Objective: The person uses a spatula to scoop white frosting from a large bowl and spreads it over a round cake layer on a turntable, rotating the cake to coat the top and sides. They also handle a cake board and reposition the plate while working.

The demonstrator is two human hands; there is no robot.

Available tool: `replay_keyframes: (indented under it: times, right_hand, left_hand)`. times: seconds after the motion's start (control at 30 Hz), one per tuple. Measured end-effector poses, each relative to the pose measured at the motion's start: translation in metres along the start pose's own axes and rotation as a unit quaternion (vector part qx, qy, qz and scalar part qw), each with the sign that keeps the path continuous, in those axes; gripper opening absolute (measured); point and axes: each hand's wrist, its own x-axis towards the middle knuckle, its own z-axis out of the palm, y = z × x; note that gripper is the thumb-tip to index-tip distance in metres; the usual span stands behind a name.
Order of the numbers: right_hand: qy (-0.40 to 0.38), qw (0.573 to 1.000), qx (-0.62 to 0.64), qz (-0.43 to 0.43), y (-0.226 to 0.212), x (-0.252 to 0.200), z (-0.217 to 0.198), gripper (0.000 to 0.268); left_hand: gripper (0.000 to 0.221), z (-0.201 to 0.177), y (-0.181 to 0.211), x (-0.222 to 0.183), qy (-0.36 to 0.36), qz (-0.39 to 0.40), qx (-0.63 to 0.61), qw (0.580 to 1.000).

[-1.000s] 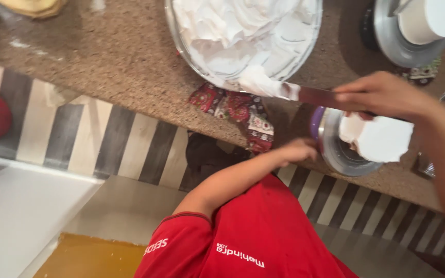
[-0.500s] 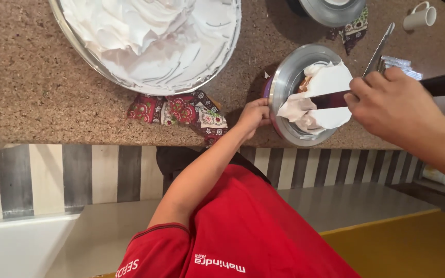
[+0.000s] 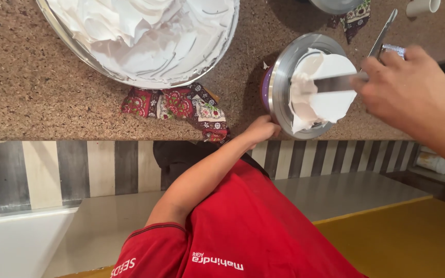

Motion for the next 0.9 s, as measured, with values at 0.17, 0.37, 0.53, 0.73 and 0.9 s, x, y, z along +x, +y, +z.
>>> replay_keyframes:
  times: [0.17, 0.37, 0.53, 0.73, 0.9]
  right_hand:
    - [-0.164, 0.954, 0.227, 0.109, 0.009, 0.008, -0.035, 0.044]
    - [-0.139, 0.969, 0.2, 0.051, -0.014, 0.0, -0.023, 0.027]
    - [-0.042, 0.989, 0.139, 0.013, -0.026, -0.017, -0.015, 0.031]
    - [0.054, 0.994, 0.073, 0.056, -0.005, -0.002, -0.01, 0.026]
    - [-0.099, 0.976, 0.181, 0.062, -0.009, -0.004, -0.001, 0.022]
  left_hand:
    - [0.04, 0.011, 0.026, -0.017, -0.033, -0.019, -0.189, 0.981]
    - [0.055, -0.041, 0.1, -0.002, 0.176, 0.08, -0.008, 0.981]
    - [0.045, -0.05, 0.066, 0.021, 0.089, 0.068, -0.221, 0.969]
    - [0.037, -0.028, 0.081, -0.019, 0.014, -0.02, -0.122, 0.992]
    - [0.033, -0.04, 0.08, 0.008, 0.091, 0.03, -0.038, 0.995]
